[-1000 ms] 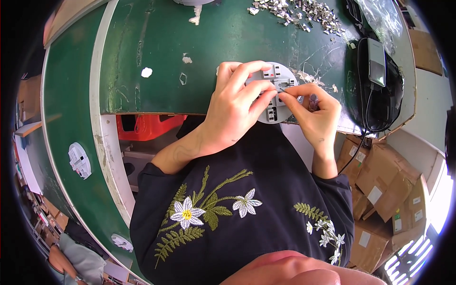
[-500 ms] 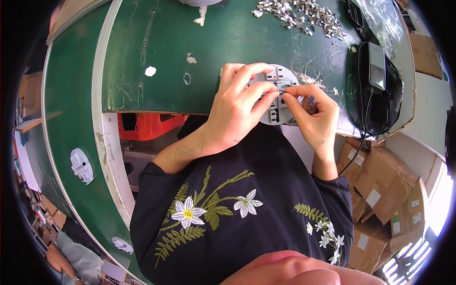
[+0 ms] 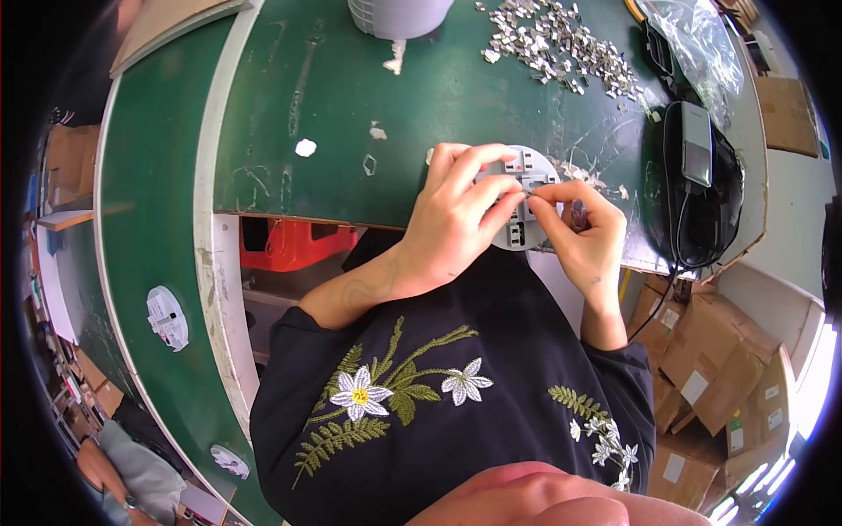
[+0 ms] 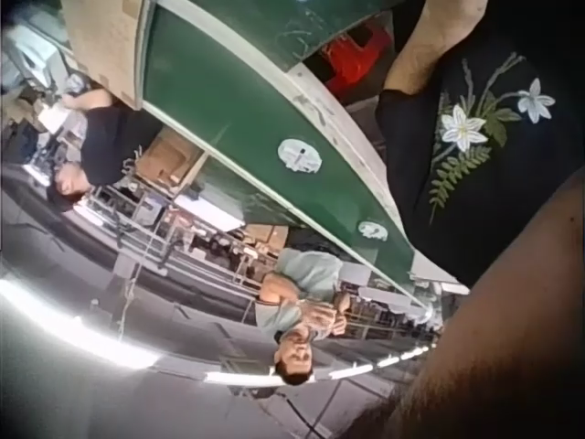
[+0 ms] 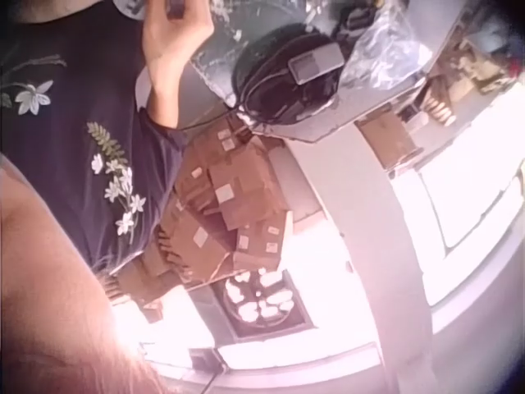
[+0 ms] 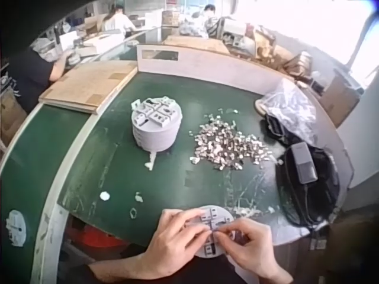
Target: The person inserts small electronic components into circular bases and presses them firmly into place using a handheld press tool.
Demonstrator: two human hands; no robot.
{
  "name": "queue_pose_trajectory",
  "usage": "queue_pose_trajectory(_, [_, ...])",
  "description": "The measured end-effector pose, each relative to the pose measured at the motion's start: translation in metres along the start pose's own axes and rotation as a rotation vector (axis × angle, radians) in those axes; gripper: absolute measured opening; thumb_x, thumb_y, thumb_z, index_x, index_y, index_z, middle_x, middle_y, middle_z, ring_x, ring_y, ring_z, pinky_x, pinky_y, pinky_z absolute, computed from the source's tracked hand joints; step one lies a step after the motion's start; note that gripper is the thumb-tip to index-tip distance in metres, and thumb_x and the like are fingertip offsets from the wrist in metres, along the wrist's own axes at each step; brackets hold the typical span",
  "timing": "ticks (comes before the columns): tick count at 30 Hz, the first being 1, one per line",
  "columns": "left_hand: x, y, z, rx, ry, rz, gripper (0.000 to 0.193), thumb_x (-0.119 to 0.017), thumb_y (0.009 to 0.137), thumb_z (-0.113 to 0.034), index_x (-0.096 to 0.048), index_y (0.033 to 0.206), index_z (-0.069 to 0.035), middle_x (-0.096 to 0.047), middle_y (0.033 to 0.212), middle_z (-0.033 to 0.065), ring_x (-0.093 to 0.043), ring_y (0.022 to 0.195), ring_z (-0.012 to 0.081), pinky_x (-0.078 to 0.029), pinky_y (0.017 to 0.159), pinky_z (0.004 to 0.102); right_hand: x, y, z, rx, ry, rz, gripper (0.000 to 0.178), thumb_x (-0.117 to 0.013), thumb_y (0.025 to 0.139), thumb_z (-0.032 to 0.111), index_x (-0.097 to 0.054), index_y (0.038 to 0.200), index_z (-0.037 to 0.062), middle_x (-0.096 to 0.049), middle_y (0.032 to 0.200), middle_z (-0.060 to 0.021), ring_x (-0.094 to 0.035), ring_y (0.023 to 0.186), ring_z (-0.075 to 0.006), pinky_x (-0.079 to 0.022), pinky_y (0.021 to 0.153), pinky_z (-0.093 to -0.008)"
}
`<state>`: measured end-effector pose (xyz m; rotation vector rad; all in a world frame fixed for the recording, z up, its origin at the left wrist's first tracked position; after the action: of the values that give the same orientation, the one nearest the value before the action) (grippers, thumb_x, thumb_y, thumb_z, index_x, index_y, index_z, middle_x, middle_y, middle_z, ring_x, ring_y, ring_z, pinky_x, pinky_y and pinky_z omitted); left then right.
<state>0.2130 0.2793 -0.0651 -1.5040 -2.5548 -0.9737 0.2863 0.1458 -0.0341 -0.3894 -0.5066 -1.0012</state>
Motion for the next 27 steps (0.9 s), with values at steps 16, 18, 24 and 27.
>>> queue_pose_trajectory(16, [-0.02,0.02,-0.002,0.024,-0.056,0.114,0.015,-0.075,0.077,0.001,-0.069,0.091,-0.003,-0.062,0.12,0.0063,-0.051,0.094,0.02,-0.047,0.081,0.0283,0.017,0.018,-0.004,0.169,0.027,0.075,0.009,-0.066,0.081,-0.006,-0.065,0.088,-0.0001,-0.058,0.08,-0.0041,-0.045,0.062,-0.0131,-0.038,0.058,-0.0241])
queue_pose_trajectory(18, [-0.022,0.023,-0.001,0.033,-0.074,0.122,0.015,-0.075,0.078,0.001,-0.069,0.092,-0.002,-0.062,0.12,0.0064,-0.051,0.093,0.0194,-0.048,0.08,0.0281,0.016,0.019,-0.007,0.135,0.009,0.117,0.01,-0.066,0.082,-0.006,-0.064,0.089,-0.0001,-0.058,0.081,-0.0049,-0.046,0.063,-0.0146,-0.04,0.059,-0.0252])
queue_pose_trajectory(24, [-0.018,0.024,0.006,0.074,-0.093,0.15,0.015,-0.074,0.078,0.003,-0.07,0.093,-0.001,-0.063,0.119,0.0069,-0.053,0.091,0.0178,-0.048,0.076,0.0269,0.017,0.029,-0.003,0.252,-0.048,0.17,0.009,-0.064,0.082,-0.005,-0.062,0.087,0.0009,-0.059,0.082,-0.0039,-0.046,0.064,-0.0147,-0.037,0.059,-0.0246])
queue_pose_trajectory(27, [-0.009,0.022,0.012,0.093,-0.112,0.147,0.016,-0.074,0.077,0.004,-0.07,0.092,-0.001,-0.062,0.118,0.0073,-0.053,0.09,0.019,-0.048,0.076,0.0278,0.008,0.038,0.0,0.302,-0.1,0.237,0.009,-0.063,0.082,-0.006,-0.061,0.088,0.0004,-0.059,0.083,-0.0049,-0.046,0.064,-0.0158,-0.039,0.059,-0.0267])
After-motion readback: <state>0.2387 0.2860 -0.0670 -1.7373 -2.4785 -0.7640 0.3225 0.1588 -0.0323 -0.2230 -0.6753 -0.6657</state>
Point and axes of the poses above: each hand's wrist, its own y-axis towards the middle knuckle, its own x-axis out of the back of the hand, z = x × y, the point moved 7 cm from there along y, towards the middle knuckle
